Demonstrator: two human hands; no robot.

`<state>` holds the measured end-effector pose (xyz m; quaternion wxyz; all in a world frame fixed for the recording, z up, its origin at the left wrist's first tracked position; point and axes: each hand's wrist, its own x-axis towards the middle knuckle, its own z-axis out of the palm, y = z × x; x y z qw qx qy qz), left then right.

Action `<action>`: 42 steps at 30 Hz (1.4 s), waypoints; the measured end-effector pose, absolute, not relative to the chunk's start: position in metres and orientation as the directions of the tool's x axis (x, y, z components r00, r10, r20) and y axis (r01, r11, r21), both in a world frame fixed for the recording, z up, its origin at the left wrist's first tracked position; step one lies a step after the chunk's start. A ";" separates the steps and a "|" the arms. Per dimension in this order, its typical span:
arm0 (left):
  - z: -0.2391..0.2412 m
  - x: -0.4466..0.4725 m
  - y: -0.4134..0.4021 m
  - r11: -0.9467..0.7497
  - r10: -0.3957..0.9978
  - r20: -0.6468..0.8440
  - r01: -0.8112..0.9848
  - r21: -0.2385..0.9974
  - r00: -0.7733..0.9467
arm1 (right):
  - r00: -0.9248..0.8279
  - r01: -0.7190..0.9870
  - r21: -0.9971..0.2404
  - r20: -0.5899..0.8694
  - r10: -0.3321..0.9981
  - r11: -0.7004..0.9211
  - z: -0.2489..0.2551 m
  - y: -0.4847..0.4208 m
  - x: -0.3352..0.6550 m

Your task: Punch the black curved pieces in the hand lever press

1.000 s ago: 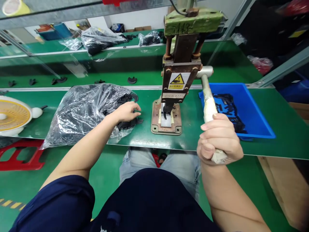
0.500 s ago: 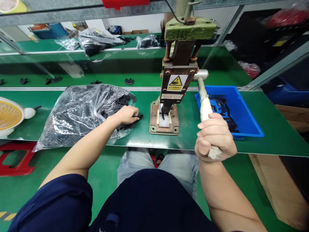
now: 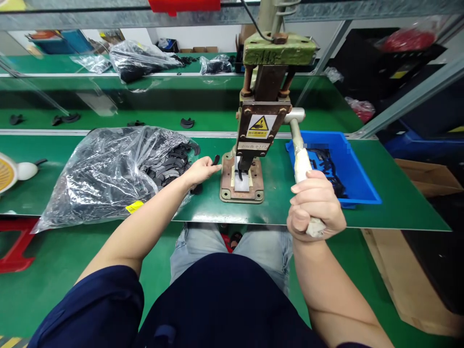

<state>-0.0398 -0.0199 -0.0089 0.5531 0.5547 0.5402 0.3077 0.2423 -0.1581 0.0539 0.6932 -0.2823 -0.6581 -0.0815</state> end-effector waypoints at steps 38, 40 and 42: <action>-0.005 0.004 -0.007 0.361 0.826 -0.461 0.324 0.875 0.325 | 0.184 0.462 -0.260 0.963 0.196 0.848 0.050 -0.153 0.240; -0.002 0.004 -0.003 0.389 0.797 -0.506 0.362 0.847 0.329 | 0.186 0.462 -0.252 0.965 0.184 0.850 0.048 -0.154 0.240; -0.001 0.004 0.000 0.428 0.761 -0.557 0.387 0.817 0.333 | 0.174 0.458 -0.248 0.967 0.188 0.853 0.046 -0.154 0.239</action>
